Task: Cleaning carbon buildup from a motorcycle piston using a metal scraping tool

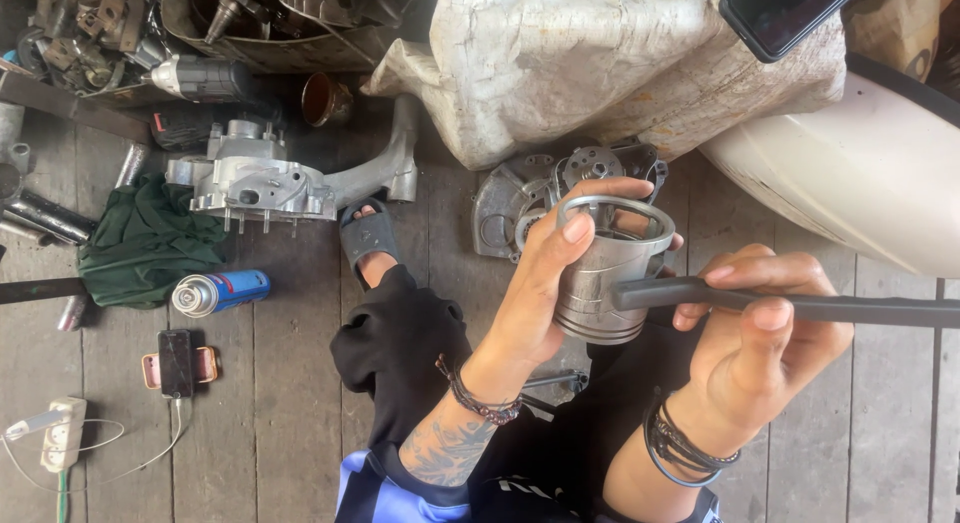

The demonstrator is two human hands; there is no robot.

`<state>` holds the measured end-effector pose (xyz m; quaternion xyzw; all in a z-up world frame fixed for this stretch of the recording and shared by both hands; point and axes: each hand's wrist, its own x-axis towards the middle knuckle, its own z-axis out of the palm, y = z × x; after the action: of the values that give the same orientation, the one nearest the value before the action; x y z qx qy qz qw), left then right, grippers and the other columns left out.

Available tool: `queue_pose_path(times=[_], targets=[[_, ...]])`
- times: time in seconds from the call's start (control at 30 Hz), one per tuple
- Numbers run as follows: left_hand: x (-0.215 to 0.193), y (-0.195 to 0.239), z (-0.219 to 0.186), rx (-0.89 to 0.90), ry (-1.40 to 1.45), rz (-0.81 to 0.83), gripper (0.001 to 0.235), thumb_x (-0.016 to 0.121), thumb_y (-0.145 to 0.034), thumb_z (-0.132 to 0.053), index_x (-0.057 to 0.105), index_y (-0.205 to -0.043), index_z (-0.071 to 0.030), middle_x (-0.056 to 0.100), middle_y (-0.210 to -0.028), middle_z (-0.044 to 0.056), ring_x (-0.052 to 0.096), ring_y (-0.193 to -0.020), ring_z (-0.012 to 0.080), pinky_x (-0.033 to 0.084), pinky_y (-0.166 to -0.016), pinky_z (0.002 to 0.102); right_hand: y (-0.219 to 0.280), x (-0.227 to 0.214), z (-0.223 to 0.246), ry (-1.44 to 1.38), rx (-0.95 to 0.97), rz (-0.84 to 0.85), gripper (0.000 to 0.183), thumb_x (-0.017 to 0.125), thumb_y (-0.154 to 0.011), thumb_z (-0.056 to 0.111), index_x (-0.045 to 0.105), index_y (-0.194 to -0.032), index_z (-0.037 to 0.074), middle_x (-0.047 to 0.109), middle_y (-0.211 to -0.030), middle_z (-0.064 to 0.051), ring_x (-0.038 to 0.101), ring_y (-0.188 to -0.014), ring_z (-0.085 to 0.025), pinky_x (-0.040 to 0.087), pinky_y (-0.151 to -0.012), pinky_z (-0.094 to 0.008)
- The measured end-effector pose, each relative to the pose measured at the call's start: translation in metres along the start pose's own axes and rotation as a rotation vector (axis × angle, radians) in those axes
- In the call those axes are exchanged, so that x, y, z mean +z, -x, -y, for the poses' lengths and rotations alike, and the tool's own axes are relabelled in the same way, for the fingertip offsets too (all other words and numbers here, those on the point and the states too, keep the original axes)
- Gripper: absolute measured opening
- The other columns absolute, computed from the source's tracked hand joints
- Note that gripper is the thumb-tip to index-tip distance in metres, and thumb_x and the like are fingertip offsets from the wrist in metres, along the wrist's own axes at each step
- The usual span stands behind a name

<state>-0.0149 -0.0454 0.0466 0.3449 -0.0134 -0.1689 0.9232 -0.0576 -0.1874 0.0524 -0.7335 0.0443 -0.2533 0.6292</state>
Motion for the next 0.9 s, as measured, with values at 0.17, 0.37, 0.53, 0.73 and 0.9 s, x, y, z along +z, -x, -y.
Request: queue_pose_path(times=[0.17, 0.37, 0.53, 0.73, 0.9], targets=[[0.0018, -0.0004, -0.0021, 0.002, -0.032, -0.013, 0.066, 0.056, -0.095, -0.054, 0.058, -0.13, 0.002, 0.072, -0.106, 0.017, 0.072, -0.093, 0.0263, 0.058, -0.09, 0.036, 0.0005, -0.0019, -0.0028, -0.047, -0.005, 0.059, 0.054, 0.059, -0.102, 0.054, 0.057, -0.087, 0.002, 0.057, -0.08, -0.007, 0.052, -0.05, -0.02, 0.041, -0.047, -0.026], [0.0017, -0.0021, 0.0011, 0.012, -0.059, -0.023, 0.064, 0.056, -0.095, -0.053, 0.059, -0.129, 0.001, 0.072, -0.106, 0.016, 0.071, -0.099, 0.0255, 0.058, -0.091, 0.036, -0.002, -0.001, -0.0013, -0.033, -0.008, 0.036, 0.056, 0.059, -0.102, 0.056, 0.057, -0.088, 0.002, 0.054, -0.076, -0.008, 0.051, -0.049, -0.019, 0.04, -0.046, -0.026], [0.0016, -0.0019, 0.0005, 0.011, -0.071, -0.015, 0.064, 0.057, -0.094, -0.053, 0.058, -0.13, 0.0, 0.073, -0.104, 0.015, 0.072, -0.097, 0.0251, 0.057, -0.092, 0.036, 0.0001, -0.0004, -0.0024, -0.043, -0.008, 0.022, 0.054, 0.059, -0.103, 0.055, 0.057, -0.088, 0.003, 0.056, -0.082, -0.006, 0.051, -0.051, -0.019, 0.041, -0.047, -0.027], [0.0018, -0.0017, 0.0009, 0.029, -0.093, -0.018, 0.059, 0.055, -0.097, -0.05, 0.058, -0.13, -0.001, 0.073, -0.104, 0.014, 0.071, -0.096, 0.0229, 0.057, -0.092, 0.035, -0.0002, -0.0022, -0.0058, -0.046, -0.013, 0.052, 0.053, 0.058, -0.103, 0.053, 0.057, -0.087, 0.003, 0.058, -0.081, -0.006, 0.052, -0.049, -0.02, 0.042, -0.048, -0.027], [0.0012, -0.0008, 0.0008, 0.027, -0.077, -0.015, 0.058, 0.055, -0.097, -0.048, 0.057, -0.131, -0.001, 0.073, -0.105, 0.015, 0.072, -0.095, 0.0237, 0.057, -0.092, 0.035, -0.001, 0.0025, -0.0008, -0.059, 0.004, 0.056, 0.055, 0.06, -0.102, 0.055, 0.058, -0.085, 0.003, 0.054, -0.073, -0.004, 0.052, -0.049, -0.018, 0.041, -0.047, -0.026]])
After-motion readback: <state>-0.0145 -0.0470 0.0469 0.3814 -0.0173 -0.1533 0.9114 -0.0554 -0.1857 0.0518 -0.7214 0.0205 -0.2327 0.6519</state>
